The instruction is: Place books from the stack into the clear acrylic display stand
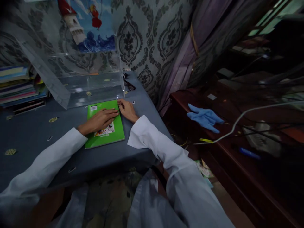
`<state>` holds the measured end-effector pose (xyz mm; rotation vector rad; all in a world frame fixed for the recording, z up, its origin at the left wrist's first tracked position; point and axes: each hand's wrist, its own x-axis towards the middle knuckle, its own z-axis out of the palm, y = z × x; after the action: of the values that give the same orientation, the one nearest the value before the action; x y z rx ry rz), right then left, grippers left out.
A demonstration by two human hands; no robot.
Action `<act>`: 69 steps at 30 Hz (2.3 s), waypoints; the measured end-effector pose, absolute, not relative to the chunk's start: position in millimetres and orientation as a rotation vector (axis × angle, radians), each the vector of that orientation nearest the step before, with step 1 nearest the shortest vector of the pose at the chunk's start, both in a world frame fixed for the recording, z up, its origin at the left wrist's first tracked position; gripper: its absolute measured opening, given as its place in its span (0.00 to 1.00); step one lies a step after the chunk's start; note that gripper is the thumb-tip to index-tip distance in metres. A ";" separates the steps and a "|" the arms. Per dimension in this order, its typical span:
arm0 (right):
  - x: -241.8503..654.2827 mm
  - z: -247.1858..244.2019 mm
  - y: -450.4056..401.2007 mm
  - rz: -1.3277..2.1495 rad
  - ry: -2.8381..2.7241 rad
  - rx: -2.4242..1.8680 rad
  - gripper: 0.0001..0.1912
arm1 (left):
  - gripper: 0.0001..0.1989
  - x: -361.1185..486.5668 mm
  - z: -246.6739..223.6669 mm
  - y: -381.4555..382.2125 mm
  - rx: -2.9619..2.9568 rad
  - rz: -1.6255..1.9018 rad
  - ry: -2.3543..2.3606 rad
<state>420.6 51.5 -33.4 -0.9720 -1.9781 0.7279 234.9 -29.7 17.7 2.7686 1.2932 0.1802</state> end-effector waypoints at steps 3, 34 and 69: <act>422.2 -35.8 50.8 0.689 -1.996 -0.988 0.19 | 0.22 237.8 18.0 -50.0 2.769 0.141 1.208; 472.8 -36.3 -79.9 0.552 -2.411 -0.937 0.24 | 0.25 242.8 -11.6 -180.0 2.917 0.334 1.357; 482.9 -32.6 -110.3 0.417 -2.532 -0.901 0.26 | 0.40 207.7 -36.5 -231.8 2.494 0.551 1.895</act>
<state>482.9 -110.3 -32.6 -0.9006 -2.5322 0.4169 207.7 -231.8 -36.5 2.4944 1.8950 0.5509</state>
